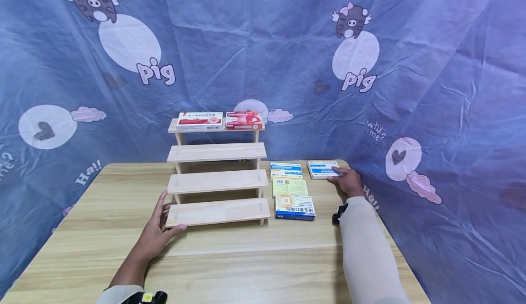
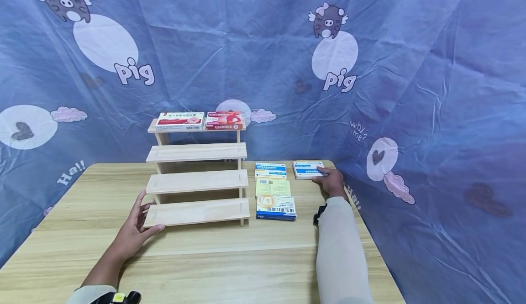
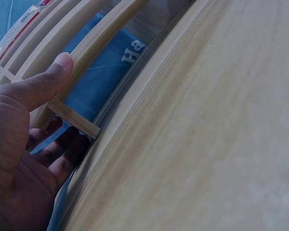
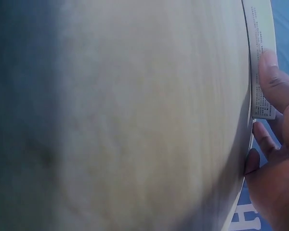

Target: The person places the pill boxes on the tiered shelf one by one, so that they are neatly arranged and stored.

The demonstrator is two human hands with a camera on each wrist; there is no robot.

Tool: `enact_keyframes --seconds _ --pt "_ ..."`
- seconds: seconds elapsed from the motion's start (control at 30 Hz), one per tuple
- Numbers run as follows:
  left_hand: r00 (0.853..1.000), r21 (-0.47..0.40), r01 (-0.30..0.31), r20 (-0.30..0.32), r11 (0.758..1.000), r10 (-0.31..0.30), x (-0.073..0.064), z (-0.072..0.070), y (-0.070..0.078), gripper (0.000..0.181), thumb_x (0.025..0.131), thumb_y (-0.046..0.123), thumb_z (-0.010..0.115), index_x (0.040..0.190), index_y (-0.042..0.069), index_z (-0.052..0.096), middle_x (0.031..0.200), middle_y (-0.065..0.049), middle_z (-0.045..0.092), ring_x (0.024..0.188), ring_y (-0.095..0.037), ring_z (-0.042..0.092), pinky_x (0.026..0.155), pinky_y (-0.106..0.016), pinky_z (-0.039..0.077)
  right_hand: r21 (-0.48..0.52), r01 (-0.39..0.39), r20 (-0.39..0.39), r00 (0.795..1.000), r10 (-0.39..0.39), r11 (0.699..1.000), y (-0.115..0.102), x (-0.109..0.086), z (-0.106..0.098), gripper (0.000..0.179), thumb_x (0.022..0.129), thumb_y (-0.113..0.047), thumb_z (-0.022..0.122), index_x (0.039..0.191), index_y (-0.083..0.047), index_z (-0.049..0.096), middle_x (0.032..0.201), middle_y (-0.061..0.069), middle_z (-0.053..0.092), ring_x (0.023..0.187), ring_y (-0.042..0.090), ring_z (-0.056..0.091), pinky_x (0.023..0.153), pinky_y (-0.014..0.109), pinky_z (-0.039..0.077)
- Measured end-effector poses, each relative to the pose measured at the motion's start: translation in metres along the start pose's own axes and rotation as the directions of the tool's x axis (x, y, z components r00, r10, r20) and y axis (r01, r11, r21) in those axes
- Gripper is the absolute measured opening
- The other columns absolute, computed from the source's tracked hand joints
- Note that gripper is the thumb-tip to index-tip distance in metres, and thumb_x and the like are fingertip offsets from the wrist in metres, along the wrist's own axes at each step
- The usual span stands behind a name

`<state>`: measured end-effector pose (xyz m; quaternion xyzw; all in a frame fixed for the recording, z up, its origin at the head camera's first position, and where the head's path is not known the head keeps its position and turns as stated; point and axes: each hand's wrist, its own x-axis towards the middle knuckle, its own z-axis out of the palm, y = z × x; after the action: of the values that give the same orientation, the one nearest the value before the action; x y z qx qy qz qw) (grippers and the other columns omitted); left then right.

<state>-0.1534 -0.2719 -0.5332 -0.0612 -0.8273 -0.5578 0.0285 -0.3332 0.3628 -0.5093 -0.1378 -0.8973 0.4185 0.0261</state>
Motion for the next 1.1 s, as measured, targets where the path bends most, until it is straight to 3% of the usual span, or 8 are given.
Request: enact_keyframes --seconds 0.57,1.1 --pt "1.000 0.012 0.002 -0.004 1.000 -0.002 0.000 0.000 0.000 0.122 0.100 0.022 0.083 0.174 0.044 -0.011 0.166 -0.034 0.036 0.151 -0.054 0.044 0.096 0.000 0.042 0.023 0.093 -0.098 0.991 -0.090 0.995 0.010 0.002 -0.001 0.054 0.096 -0.021 0.087 0.146 -0.014 0.067 0.157 0.025 0.058 0.155 0.044 0.047 0.133 0.054 0.033" --pt "1.000 0.014 0.000 0.001 1.000 0.000 -0.001 0.001 0.002 0.125 0.098 0.020 0.085 0.176 0.038 -0.012 0.165 -0.032 0.039 0.150 -0.053 0.046 0.096 -0.001 0.042 0.112 0.175 -0.148 0.976 -0.158 0.978 -0.001 -0.006 -0.007 0.051 0.097 -0.023 0.086 0.143 -0.010 0.069 0.152 0.027 0.061 0.148 0.045 0.055 0.128 0.053 0.040"
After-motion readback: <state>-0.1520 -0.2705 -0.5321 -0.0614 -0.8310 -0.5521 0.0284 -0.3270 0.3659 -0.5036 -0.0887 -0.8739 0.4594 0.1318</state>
